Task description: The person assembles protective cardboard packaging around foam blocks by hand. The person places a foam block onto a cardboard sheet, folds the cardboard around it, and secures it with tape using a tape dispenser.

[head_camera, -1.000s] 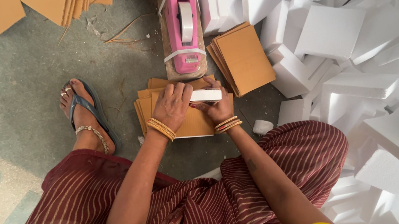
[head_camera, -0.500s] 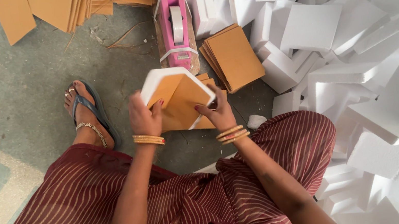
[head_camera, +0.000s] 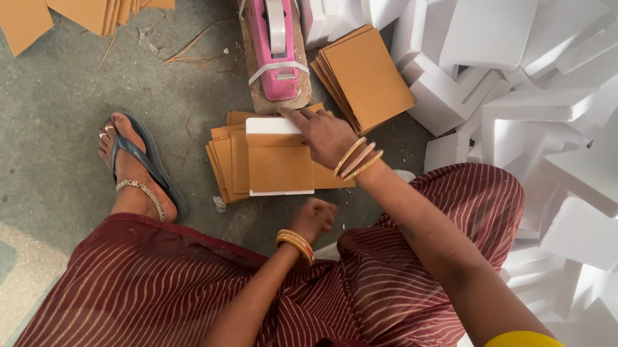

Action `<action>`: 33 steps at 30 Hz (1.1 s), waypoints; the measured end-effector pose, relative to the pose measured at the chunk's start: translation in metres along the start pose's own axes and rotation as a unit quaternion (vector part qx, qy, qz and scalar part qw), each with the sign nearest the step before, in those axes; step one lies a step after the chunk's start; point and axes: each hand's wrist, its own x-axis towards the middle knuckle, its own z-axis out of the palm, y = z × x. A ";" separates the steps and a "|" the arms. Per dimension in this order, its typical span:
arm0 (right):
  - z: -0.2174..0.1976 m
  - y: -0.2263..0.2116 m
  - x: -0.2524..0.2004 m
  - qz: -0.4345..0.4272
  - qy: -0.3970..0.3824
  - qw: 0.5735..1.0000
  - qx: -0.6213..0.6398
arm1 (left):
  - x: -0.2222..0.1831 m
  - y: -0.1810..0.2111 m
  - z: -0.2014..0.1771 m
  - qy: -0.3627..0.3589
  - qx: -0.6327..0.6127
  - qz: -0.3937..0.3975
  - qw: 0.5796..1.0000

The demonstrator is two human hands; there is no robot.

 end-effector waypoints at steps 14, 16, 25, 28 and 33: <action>-0.003 0.016 0.007 -0.039 0.002 0.997 0.063 | 0.006 0.182 -0.130 0.265 0.557 0.311 0.723; 0.002 0.036 0.012 -0.101 0.039 0.985 0.131 | 0.012 0.167 -0.132 0.224 0.549 0.290 0.751; 0.015 0.098 0.116 0.253 0.030 0.880 0.401 | 0.022 0.152 -0.136 0.246 0.542 0.313 0.740; 0.005 0.081 0.123 0.242 0.015 0.877 0.414 | 0.023 0.151 -0.134 0.242 0.544 0.301 0.745; 0.007 0.041 0.040 0.105 0.121 0.827 0.539 | 0.029 0.147 -0.135 0.238 0.543 0.290 0.751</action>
